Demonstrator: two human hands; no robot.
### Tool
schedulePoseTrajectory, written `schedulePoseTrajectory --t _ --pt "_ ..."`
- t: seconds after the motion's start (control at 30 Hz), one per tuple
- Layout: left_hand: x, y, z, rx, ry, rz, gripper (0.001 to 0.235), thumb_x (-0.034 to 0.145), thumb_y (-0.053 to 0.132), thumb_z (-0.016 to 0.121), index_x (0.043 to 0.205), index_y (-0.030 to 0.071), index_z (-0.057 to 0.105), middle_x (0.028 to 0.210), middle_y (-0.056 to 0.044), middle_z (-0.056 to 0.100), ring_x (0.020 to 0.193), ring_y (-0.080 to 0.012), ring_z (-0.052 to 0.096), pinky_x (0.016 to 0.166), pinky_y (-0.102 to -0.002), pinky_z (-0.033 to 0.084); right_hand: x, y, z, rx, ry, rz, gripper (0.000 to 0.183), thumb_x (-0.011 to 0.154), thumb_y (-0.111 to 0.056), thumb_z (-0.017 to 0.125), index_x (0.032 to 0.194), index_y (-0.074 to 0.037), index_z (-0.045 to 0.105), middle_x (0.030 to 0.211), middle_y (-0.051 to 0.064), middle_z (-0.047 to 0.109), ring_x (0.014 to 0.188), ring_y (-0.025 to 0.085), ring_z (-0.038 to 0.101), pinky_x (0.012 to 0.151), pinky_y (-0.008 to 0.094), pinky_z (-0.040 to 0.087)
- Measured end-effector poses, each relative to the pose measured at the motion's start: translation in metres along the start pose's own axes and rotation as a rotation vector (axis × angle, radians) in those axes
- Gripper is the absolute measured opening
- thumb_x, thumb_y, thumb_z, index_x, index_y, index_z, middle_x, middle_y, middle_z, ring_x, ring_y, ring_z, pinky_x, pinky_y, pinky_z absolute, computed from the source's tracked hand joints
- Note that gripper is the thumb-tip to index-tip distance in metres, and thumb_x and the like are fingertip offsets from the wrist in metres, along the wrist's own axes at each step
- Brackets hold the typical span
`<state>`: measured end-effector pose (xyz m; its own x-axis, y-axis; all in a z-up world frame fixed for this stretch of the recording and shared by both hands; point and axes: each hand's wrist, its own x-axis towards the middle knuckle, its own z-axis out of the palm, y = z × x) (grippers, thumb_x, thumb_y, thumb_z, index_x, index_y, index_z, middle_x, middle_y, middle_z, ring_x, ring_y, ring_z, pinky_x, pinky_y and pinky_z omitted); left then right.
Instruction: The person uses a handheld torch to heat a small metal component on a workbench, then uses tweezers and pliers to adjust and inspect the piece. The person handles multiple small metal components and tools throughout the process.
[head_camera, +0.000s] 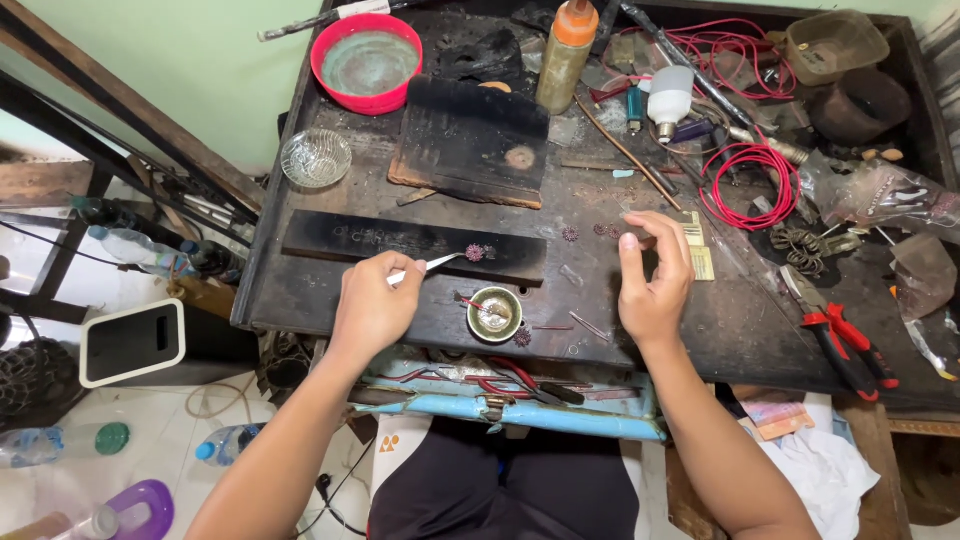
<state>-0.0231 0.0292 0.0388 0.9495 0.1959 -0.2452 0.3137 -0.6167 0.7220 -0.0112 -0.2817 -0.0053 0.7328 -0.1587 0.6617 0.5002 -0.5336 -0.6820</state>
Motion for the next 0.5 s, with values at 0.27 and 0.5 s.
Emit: schedulePoseTrajectory --t 0.27,0.5 --pt "-0.008 -0.003 -0.009 -0.026 0.040 0.026 0.023 0.097 0.021 0.063 0.097 0.005 0.080 0.072 -0.011 0.074 0.059 -0.0199 0.064 0.057 -0.036 0.051 -0.001 -0.001 0.000 -0.002 -0.003 0.006 0.015 0.106 -0.010 0.062 0.113 0.001 0.069 0.112 0.016 0.068 0.105 0.030 0.064 0.081 0.035 0.051" --pt "-0.013 -0.021 0.014 0.039 0.364 0.671 0.006 0.094 0.008 0.069 0.098 0.006 0.073 0.077 -0.014 0.068 0.071 -0.0341 0.070 0.060 -0.042 0.056 -0.001 0.001 0.000 -0.017 -0.012 -0.001 0.015 0.107 -0.011 0.062 0.114 0.001 0.069 0.112 0.017 0.068 0.106 0.031 0.064 0.081 0.036 0.051"
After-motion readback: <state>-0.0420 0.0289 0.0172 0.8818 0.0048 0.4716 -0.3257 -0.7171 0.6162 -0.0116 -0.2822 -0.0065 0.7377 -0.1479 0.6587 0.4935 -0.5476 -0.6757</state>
